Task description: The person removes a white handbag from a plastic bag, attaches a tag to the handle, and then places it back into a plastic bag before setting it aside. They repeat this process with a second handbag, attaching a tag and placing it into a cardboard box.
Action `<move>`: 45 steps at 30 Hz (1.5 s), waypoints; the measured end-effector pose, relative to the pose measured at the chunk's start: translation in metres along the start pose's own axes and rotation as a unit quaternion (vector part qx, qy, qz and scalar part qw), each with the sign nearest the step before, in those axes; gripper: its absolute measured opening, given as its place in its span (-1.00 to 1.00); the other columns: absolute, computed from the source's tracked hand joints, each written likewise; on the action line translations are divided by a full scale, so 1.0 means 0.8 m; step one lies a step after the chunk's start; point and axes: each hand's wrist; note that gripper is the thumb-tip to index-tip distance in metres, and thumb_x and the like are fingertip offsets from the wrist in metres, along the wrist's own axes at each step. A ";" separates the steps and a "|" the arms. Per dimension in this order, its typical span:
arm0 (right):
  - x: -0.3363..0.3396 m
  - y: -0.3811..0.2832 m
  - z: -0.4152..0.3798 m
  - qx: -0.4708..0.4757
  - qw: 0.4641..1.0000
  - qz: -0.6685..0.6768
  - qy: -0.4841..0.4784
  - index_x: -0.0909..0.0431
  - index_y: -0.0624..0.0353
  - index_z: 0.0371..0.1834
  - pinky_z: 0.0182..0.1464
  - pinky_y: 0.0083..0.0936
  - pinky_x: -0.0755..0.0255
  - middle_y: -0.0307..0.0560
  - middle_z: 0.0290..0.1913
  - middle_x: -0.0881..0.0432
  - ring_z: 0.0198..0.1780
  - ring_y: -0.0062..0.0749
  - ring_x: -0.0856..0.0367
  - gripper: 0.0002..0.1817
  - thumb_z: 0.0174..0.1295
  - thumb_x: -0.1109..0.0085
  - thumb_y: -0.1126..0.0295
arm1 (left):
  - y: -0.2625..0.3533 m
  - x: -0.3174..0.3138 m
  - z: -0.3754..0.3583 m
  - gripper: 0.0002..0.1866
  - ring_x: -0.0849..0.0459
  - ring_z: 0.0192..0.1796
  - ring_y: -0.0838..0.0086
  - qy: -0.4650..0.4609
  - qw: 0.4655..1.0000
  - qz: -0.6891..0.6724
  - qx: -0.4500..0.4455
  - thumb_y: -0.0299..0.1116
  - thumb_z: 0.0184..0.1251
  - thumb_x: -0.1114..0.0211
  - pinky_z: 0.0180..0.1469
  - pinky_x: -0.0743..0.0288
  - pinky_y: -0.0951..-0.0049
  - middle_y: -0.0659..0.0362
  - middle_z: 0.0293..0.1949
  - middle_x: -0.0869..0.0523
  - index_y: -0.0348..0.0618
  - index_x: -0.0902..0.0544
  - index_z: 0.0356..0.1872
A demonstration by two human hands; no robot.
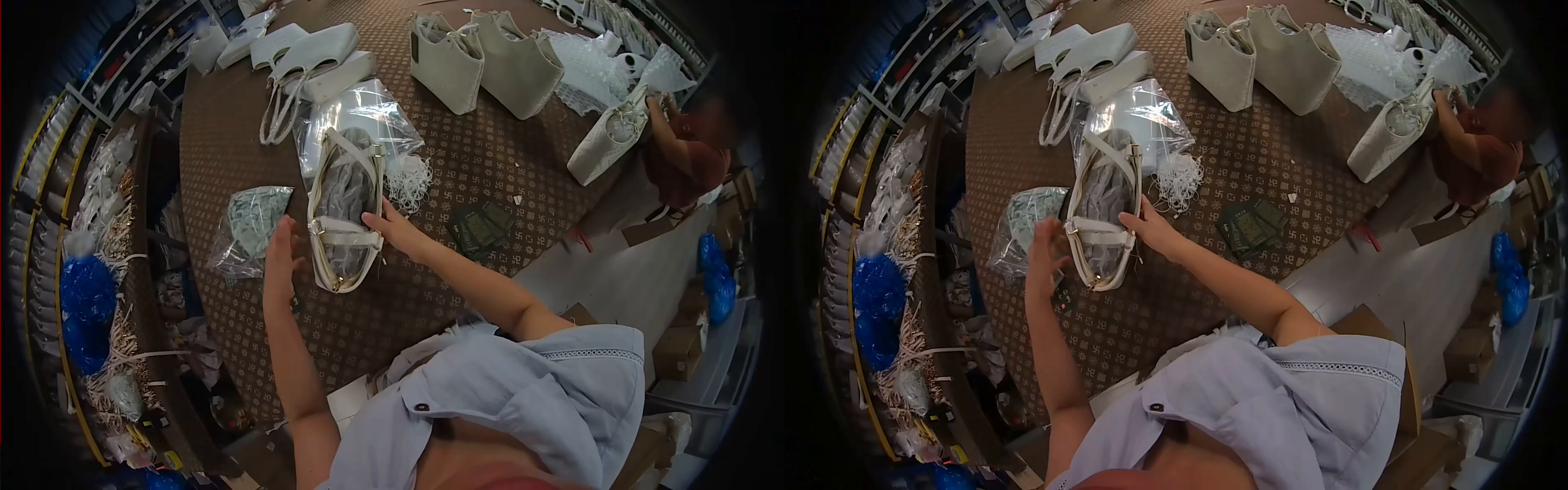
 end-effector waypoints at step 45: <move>0.081 0.167 -0.077 -0.308 0.946 -0.090 0.040 -0.52 0.20 -0.10 -0.44 -0.39 -0.57 -0.05 -0.40 -0.66 -0.43 -0.34 -0.66 -0.43 0.37 0.30 -0.10 | -0.202 0.107 -0.047 -0.66 -0.59 -0.23 0.31 0.064 0.997 0.006 -0.036 -0.33 0.21 -0.12 -0.13 -0.44 0.40 0.00 -0.24 -0.64 -0.36 -0.57 -0.07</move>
Point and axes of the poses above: each hand's wrist, its own z-axis towards the middle knuckle, its own x-axis out of the back of the hand, y = z × x
